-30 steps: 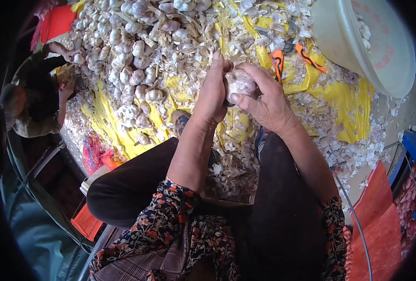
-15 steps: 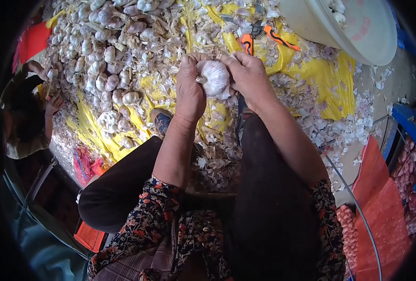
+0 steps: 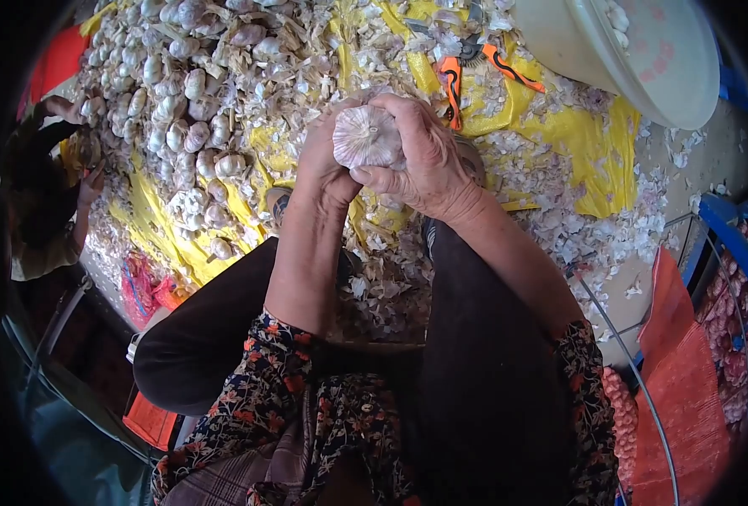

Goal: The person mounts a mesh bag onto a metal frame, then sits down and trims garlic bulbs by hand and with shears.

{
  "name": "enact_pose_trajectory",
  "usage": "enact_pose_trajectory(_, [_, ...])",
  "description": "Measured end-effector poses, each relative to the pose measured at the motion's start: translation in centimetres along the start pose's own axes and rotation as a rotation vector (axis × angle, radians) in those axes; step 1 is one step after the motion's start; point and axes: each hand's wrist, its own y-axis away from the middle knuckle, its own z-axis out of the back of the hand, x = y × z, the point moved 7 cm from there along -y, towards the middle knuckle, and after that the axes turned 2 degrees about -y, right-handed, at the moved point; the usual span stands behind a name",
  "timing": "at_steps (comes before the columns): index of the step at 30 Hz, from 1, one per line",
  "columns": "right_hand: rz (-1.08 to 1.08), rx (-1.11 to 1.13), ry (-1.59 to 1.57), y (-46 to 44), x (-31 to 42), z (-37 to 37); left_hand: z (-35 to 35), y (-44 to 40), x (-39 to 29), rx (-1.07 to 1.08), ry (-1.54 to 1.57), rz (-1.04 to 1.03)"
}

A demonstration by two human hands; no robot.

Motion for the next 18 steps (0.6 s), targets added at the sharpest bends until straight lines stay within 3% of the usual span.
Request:
enact_pose_trajectory(1, [-0.002, -0.001, 0.004, 0.1, 0.0, 0.0, 0.0, -0.3, 0.5, -0.011, 0.025, -0.023])
enact_pose_trajectory(3, [-0.227, -0.045, -0.226, 0.7, -1.2, -0.1, -0.8, 0.4, 1.6, -0.028, 0.104, -0.117])
enact_pose_trajectory(4, [-0.23, -0.044, -0.221, 0.8, -1.0, -0.2, -1.2, 1.1, 1.7, -0.046, 0.183, -0.219])
enact_pose_trajectory(5, [-0.236, -0.066, -0.187, 0.5, -0.7, 0.0, -1.1, 1.8, 1.9, -0.179, 0.051, -0.277])
enact_pose_trajectory(6, [-0.242, -0.091, -0.156, 0.1, -0.5, 0.2, -0.3, 1.9, 2.8, -0.173, 0.054, -0.281])
enact_pose_trajectory(8, [-0.234, -0.187, -0.141, -0.8, -0.7, 1.0, 0.5, 1.9, 4.7, -0.003, -0.67, -0.429])
enact_pose_trajectory(9, [-0.464, -0.19, -0.493, -0.6, -2.7, 0.8, 0.1, 2.7, 3.3, -0.013, -1.01, -0.521])
enact_pose_trajectory(10, [-0.691, -0.19, -0.846, -0.1, -4.1, 0.0, 0.8, 2.8, 2.1, -0.06, -1.276, -0.37])
enact_pose_trajectory(11, [-0.911, -0.187, -1.2, 0.7, -4.8, -1.1, 1.8, 2.2, 0.5, -0.09, -1.273, -0.566])
enact_pose_trajectory(12, [-0.912, -0.192, -1.196, 1.1, -4.9, -0.9, 2.7, 1.5, -0.7, -0.122, -1.26, -0.759])
enact_pose_trajectory(14, [-1.03, -0.047, -1.447, 2.2, -4.4, -2.5, 2.7, 0.6, -2.5, -0.043, -0.571, -0.377])
enact_pose_trajectory(15, [-1.031, -0.047, -1.449, 2.2, -4.1, -2.6, 1.6, 0.5, -2.5, 0.053, -0.394, -0.347])
enact_pose_trajectory(16, [-1.05, -0.081, -1.427, 2.1, -3.9, -2.5, 0.5, 0.9, -2.7, 0.05, -0.396, -0.347])
enact_pose_trajectory(18, [-1.079, -0.153, -1.375, 1.7, -3.7, -2.1, -4.5, 2.0, -1.2, 0.378, -0.814, -0.369])
